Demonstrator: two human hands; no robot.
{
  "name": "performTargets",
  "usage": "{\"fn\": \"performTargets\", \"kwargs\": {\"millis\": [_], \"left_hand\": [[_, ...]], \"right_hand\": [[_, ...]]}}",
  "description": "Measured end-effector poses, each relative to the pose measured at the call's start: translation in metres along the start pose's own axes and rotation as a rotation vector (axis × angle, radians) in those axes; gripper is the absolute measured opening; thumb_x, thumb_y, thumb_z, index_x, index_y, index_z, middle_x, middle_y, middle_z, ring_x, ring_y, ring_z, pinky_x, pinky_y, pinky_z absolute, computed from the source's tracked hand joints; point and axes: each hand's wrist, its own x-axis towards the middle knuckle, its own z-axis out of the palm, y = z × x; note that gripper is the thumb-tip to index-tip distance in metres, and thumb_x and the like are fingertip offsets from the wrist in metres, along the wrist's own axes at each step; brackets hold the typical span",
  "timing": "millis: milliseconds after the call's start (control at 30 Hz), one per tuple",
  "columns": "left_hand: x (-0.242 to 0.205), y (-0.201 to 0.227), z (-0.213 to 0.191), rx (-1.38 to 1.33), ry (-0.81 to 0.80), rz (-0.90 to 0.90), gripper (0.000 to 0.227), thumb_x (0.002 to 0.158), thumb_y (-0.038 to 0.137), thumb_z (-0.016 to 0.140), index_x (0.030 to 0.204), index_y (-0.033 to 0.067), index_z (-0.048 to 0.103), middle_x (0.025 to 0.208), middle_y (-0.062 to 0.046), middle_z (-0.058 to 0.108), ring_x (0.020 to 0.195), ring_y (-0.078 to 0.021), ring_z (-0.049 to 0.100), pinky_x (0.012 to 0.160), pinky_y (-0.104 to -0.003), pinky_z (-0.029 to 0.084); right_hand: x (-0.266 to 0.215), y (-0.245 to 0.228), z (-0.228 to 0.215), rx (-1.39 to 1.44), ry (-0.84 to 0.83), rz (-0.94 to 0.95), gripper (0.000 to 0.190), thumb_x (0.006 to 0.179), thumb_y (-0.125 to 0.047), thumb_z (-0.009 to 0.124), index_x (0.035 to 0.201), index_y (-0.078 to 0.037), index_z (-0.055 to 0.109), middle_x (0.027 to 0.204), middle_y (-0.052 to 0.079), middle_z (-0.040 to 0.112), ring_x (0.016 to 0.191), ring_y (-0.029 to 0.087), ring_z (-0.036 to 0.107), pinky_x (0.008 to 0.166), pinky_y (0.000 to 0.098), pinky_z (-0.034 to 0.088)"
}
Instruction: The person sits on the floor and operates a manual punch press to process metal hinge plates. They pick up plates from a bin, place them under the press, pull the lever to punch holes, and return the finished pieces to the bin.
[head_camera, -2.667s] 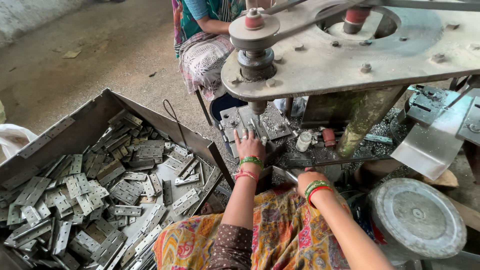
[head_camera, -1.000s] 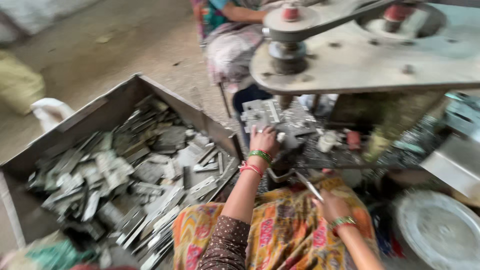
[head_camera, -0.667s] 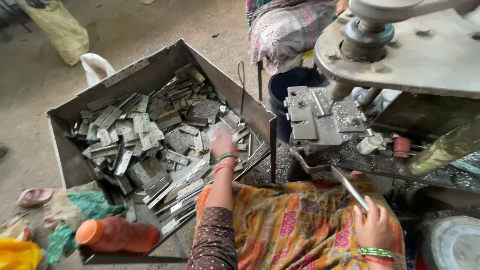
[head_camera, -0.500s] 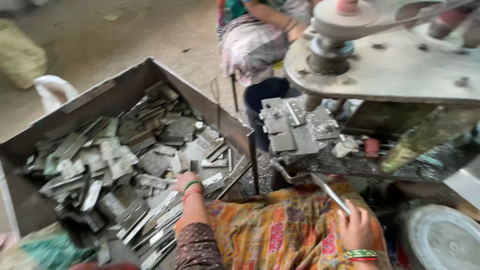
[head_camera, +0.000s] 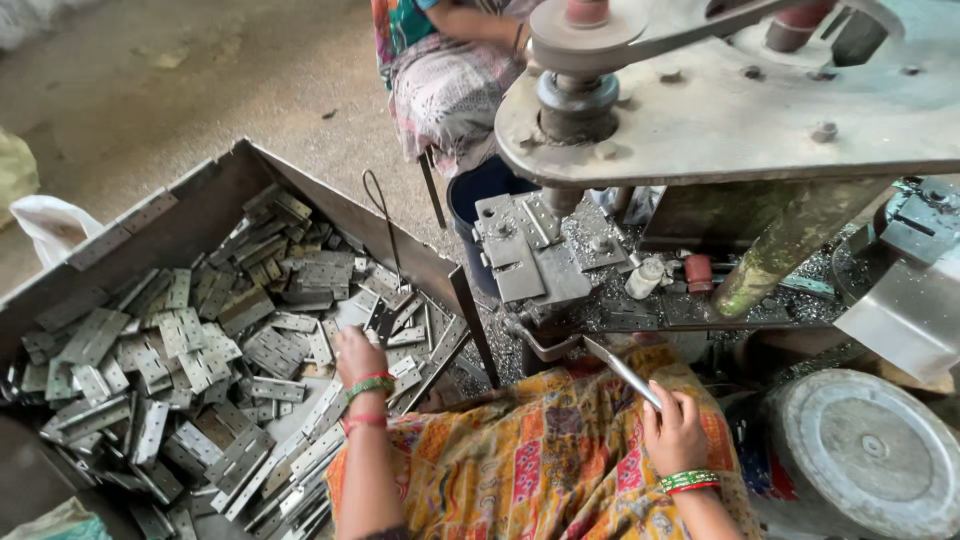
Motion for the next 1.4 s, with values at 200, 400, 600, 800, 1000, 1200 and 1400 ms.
{"fn": "performTargets", "kwargs": {"millis": [200, 400, 600, 800, 1000, 1200, 1400], "left_hand": [[-0.046, 0.125, -0.065, -0.253, 0.327, 0.459, 0.015, 0.098, 0.015, 0.066, 0.103, 0.0022, 0.06, 0.113, -0.017, 0.066, 0.086, -0.0334, 0.065, 0.076, -0.045, 0.056], [-0.102, 0.23, -0.045, 0.28, 0.132, 1.011, 0.028, 0.082, 0.017, 0.064, 0.11, 0.0096, 0.065, 0.126, -0.013, 0.062, 0.105, -0.0271, 0.065, 0.099, -0.049, 0.047], [-0.113, 0.248, -0.028, 0.173, -0.007, 0.732, 0.056, 0.083, 0.024, 0.068, 0.135, 0.0057, 0.06, 0.141, -0.015, 0.055, 0.133, -0.0271, 0.052, 0.118, -0.047, 0.03], [-0.146, 0.269, -0.02, 0.252, -0.11, 0.841, 0.06, 0.091, 0.042, 0.055, 0.141, 0.0084, 0.059, 0.159, -0.012, 0.041, 0.148, -0.0262, 0.035, 0.124, -0.055, 0.006], [-0.114, 0.301, -0.01, 0.216, -0.176, 0.673, 0.051, 0.101, 0.047, 0.046, 0.128, 0.0093, 0.068, 0.157, -0.014, 0.042, 0.146, -0.0292, 0.034, 0.124, -0.057, 0.005], [-0.111, 0.298, -0.012, 0.217, -0.127, 0.718, 0.038, 0.093, 0.03, 0.055, 0.118, 0.0086, 0.075, 0.143, -0.014, 0.056, 0.144, -0.0314, 0.039, 0.124, -0.061, 0.006], [-0.106, 0.296, -0.011, 0.184, -0.165, 0.717, 0.034, 0.09, 0.027, 0.06, 0.113, 0.0086, 0.076, 0.14, -0.014, 0.059, 0.144, -0.0306, 0.042, 0.125, -0.059, 0.007]], "right_hand": [[0.0, -0.001, -0.001, -0.052, -0.076, 0.073, 0.043, 0.086, -0.016, 0.073, 0.128, -0.021, 0.067, 0.107, 0.009, 0.063, 0.083, 0.03, 0.068, 0.068, 0.0436, 0.057], [0.003, 0.001, -0.003, -0.045, -0.09, 0.009, 0.05, 0.083, -0.015, 0.072, 0.131, -0.021, 0.063, 0.11, 0.009, 0.063, 0.086, 0.03, 0.068, 0.068, 0.0422, 0.059], [0.008, -0.007, -0.012, -0.086, -0.196, 0.074, 0.046, 0.086, -0.02, 0.072, 0.131, -0.021, 0.063, 0.111, 0.008, 0.065, 0.082, 0.029, 0.071, 0.067, 0.041, 0.06], [0.043, -0.032, -0.033, -0.311, -0.467, 0.114, 0.036, 0.09, -0.026, 0.067, 0.121, -0.008, 0.062, 0.107, 0.013, 0.07, 0.084, 0.027, 0.075, 0.066, 0.0369, 0.063], [0.082, -0.04, -0.03, -0.47, -0.711, 0.134, 0.027, 0.1, -0.029, 0.053, 0.109, -0.007, 0.065, 0.092, 0.011, 0.075, 0.078, 0.026, 0.077, 0.066, 0.0396, 0.064], [0.083, -0.029, -0.002, -0.532, -0.725, 0.139, 0.022, 0.099, -0.016, 0.046, 0.107, -0.007, 0.065, 0.095, 0.014, 0.075, 0.085, 0.029, 0.077, 0.072, 0.043, 0.062], [0.032, 0.012, 0.027, -0.427, -0.908, 0.302, 0.028, 0.101, -0.016, 0.041, 0.123, -0.001, 0.048, 0.116, 0.03, 0.063, 0.094, 0.04, 0.073, 0.075, 0.0465, 0.062]]}}
